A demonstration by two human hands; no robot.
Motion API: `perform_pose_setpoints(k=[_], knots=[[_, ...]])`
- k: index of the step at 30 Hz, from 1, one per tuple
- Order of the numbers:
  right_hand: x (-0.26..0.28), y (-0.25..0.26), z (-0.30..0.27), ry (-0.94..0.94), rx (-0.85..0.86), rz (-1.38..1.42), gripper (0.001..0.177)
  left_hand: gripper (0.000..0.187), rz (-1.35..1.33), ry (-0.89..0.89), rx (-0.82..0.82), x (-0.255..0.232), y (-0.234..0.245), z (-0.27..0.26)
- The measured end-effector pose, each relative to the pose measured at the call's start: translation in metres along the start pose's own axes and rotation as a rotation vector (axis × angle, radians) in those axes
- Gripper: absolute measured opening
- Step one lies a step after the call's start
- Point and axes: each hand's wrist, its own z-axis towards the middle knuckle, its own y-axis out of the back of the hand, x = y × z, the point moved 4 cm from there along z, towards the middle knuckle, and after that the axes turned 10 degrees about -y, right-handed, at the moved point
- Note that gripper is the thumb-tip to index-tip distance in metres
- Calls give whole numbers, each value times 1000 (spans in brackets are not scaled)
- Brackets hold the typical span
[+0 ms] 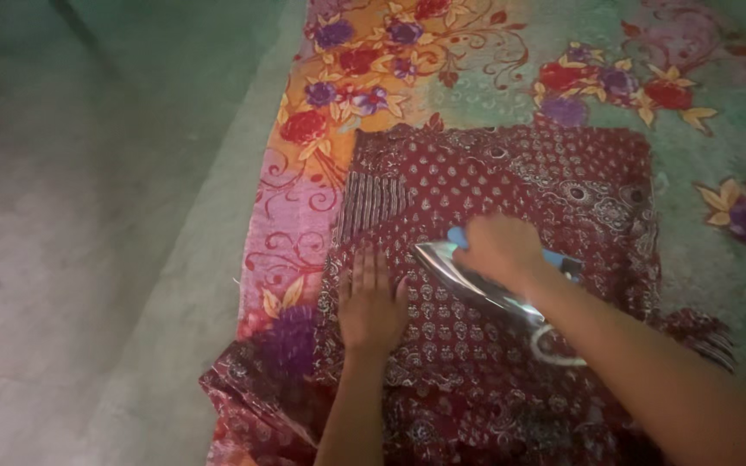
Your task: The person irons a maroon patterned garment on a floral-patterned ironing board. They use a blue electric iron to smooth the fabric, frequently adjusting the garment's position with their hands to ensure even coverage and wrinkle removal.
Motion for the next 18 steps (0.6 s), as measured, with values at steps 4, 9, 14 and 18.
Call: perform_pose_setpoints(k=[4, 9, 14, 18], knots=[[-16, -9, 5, -2, 256, 48, 43, 69, -42, 40, -79, 2, 0, -8], [-21, -13, 4, 59, 252, 42, 51, 67, -37, 34, -108, 3, 0, -11], [5, 5, -8, -58, 71, 43, 47, 69, -56, 19, -270, 22, 8, -1], [27, 13, 13, -35, 18, 39, 45, 58, -154, -31, -235, 44, 16, 1]])
